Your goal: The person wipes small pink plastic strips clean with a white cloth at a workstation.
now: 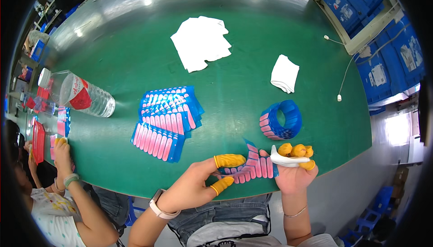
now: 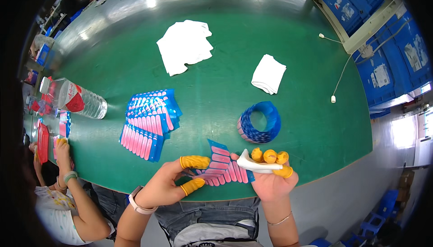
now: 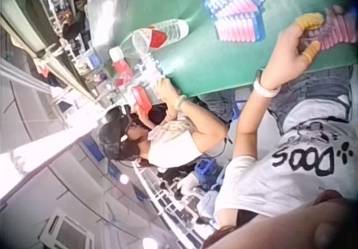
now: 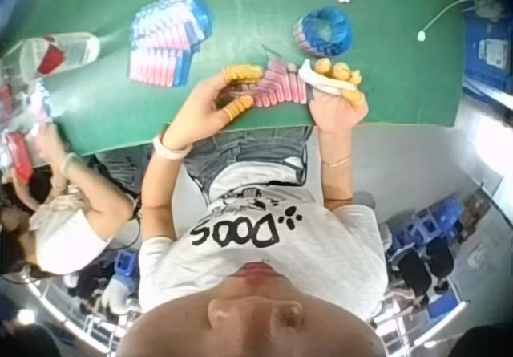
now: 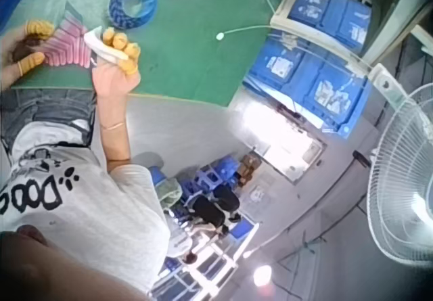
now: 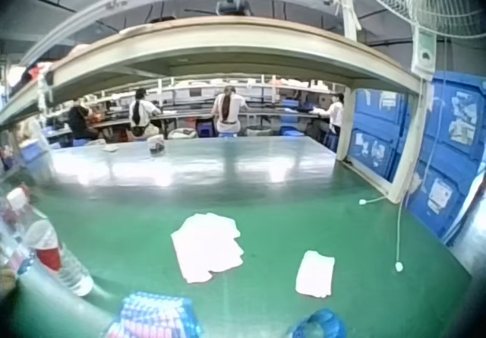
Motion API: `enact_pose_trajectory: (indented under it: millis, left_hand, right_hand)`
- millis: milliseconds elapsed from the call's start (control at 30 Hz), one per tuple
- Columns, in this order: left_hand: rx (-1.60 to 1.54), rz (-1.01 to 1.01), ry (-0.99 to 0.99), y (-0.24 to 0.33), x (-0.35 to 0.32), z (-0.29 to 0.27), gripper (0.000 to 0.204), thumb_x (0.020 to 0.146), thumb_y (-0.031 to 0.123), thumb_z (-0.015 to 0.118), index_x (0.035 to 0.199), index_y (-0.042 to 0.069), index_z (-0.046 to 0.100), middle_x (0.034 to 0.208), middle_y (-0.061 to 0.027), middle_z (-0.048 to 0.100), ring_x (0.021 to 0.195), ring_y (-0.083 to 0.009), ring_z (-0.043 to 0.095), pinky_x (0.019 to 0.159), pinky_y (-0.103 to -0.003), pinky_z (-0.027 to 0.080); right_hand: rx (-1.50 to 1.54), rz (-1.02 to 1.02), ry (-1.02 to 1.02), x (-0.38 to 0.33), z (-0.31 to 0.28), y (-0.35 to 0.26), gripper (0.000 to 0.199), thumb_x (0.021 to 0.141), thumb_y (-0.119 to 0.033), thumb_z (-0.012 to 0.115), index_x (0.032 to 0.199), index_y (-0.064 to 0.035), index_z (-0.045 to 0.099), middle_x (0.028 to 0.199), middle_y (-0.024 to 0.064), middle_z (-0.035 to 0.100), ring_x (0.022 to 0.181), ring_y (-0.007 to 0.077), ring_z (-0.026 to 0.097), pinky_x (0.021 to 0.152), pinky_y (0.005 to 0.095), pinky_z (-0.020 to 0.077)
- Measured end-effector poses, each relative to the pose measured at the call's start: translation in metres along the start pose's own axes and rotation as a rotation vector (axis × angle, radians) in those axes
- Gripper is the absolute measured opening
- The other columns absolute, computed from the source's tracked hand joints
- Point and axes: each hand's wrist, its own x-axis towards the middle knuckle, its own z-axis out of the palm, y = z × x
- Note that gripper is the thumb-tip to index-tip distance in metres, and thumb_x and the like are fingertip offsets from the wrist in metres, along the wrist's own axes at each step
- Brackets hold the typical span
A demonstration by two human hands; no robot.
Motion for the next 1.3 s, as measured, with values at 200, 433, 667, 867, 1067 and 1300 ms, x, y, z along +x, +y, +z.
enact_pose_trajectory:
  millis: [200,433,667,867,1067,1300]
  left_hand:
    - [0.27,0.154,-0.02,-0.013,-0.003,-0.005,0.042,0.081,-0.005,0.067,0.121,0.007,0.064,0.115,-0.0097,0.064,0.099,-0.0257,0.063,0.088,-0.034,0.051]
    - [0.643,0.375,0.011,-0.014,-0.01,-0.005,0.02,0.071,-0.003,0.069,0.087,0.003,0.059,0.101,-0.0139,0.061,0.088,-0.0307,0.059,0.078,-0.04,0.048]
    - [0.663,0.377,0.021,-0.01,0.002,-0.006,0.047,0.074,-0.003,0.067,0.117,0.013,0.068,0.097,-0.008,0.056,0.089,-0.0275,0.057,0.081,-0.037,0.048]
    - [0.693,0.494,-0.13,-0.004,0.046,-0.004,0.038,0.07,-0.001,0.067,0.106,0.01,0.068,0.105,-0.0094,0.059,0.094,-0.027,0.057,0.086,-0.038,0.047]
    - [0.759,0.695,-0.352,0.005,0.068,0.006,0.03,0.072,0.002,0.067,0.102,0.007,0.067,0.104,-0.0104,0.059,0.098,-0.0267,0.058,0.089,-0.039,0.046]
    - [0.749,0.536,-0.139,-0.004,0.082,-0.002,0.046,0.071,0.004,0.073,0.116,0.008,0.063,0.104,-0.0121,0.058,0.098,-0.0311,0.058,0.086,-0.041,0.049]
  right_hand:
    - [-0.428,-0.192,-0.026,-0.003,0.003,-0.01,0.018,0.081,-0.008,0.056,0.089,-0.0123,0.07,0.101,0.0088,0.07,0.11,0.0329,0.059,0.109,0.077,0.0181]
    - [-0.714,-0.133,-0.172,-0.002,0.017,-0.004,0.004,0.074,-0.007,0.056,0.074,-0.0084,0.06,0.091,0.0089,0.068,0.101,0.0312,0.059,0.105,0.079,0.0218]
    - [-0.694,-0.171,-0.168,0.001,0.008,0.0,0.009,0.075,-0.006,0.056,0.079,-0.0087,0.062,0.09,0.008,0.069,0.102,0.0322,0.06,0.107,0.0785,0.0198]
    - [-0.628,-0.272,-0.054,-0.011,-0.001,-0.022,0.014,0.079,-0.007,0.056,0.087,-0.0136,0.065,0.097,0.0028,0.068,0.106,0.0287,0.057,0.11,0.0715,0.024]
    - [-0.575,-0.337,-0.061,-0.018,-0.001,-0.042,0.02,0.079,-0.006,0.057,0.092,-0.0159,0.068,0.098,0.0008,0.068,0.102,0.0257,0.056,0.111,0.068,0.0245]
    - [-0.498,-0.363,0.058,-0.003,-0.01,-0.04,0.023,0.077,-0.002,0.059,0.093,-0.0155,0.07,0.1,0.0013,0.069,0.101,0.0254,0.056,0.112,0.0661,0.0249]
